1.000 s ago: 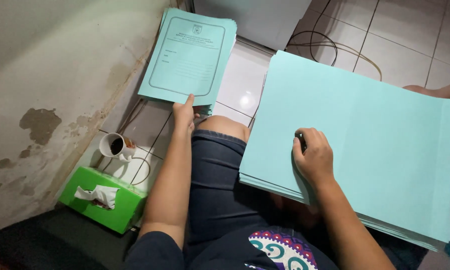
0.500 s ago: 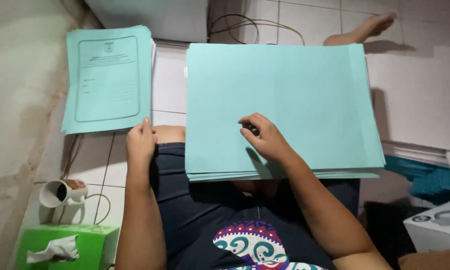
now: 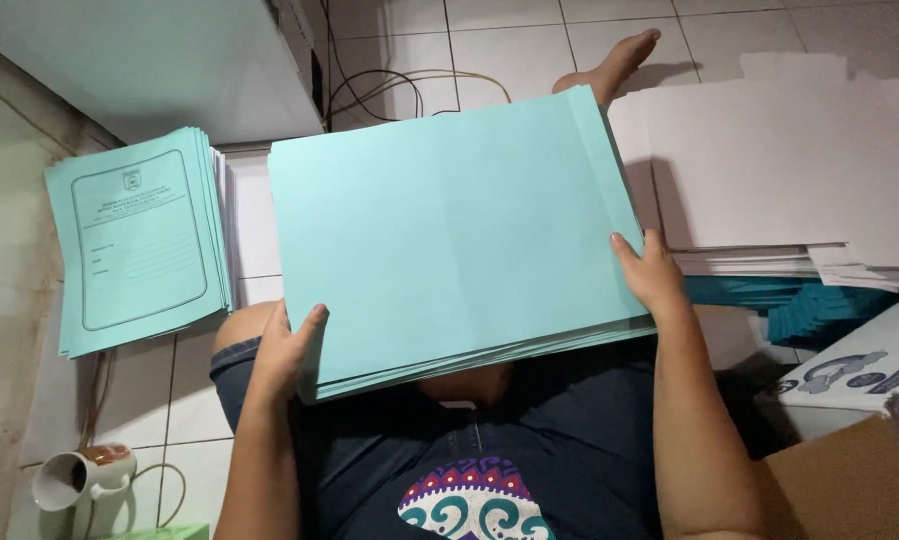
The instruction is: A person sits on the floor and organizes a large stack of light blue paper folders by smoothing them out and flipping through them one by one.
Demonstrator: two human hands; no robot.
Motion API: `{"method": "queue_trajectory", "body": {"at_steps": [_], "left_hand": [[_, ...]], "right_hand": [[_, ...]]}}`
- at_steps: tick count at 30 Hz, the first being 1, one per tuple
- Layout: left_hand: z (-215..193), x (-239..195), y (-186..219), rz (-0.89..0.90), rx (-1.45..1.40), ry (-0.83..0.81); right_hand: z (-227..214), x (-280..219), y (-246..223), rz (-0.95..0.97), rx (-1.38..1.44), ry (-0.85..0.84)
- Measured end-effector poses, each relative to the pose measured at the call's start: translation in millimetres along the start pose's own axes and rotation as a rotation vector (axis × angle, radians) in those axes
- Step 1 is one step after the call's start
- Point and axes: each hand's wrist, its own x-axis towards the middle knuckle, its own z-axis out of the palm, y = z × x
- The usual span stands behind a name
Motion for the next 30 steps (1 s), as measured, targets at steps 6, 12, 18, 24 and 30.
{"method": "queue_trajectory", "body": {"at_steps": [6, 12, 18, 24, 30], "left_hand": [[-12.5, -1.6, 3.7, 0.002, 0.152, 0.068], [-2.8, -17.4, 23.2, 0.109, 0.429, 0.256], [6.3, 4.4, -40.9, 0.305, 0.646, 0.493], [-3.5, 13.6, -45.6, 0.105, 0.670, 0.475], [21.3, 16.3, -55.6, 0.254, 0.904, 0.768]], "right_hand": [[-3.1, -41.1, -22.2, 0.036, -0.010, -0.067], [-6.9, -75.3, -61.7, -0.258, -0.348, 0.239], [2.5, -67.9, -48.7, -0.268, -0.422, 0.322], [5.5, -72.0, -45.9, -0.307, -0.437, 0.345], [31.1, -44.3, -7.7, -0.413, -0.470, 0.420]]}}
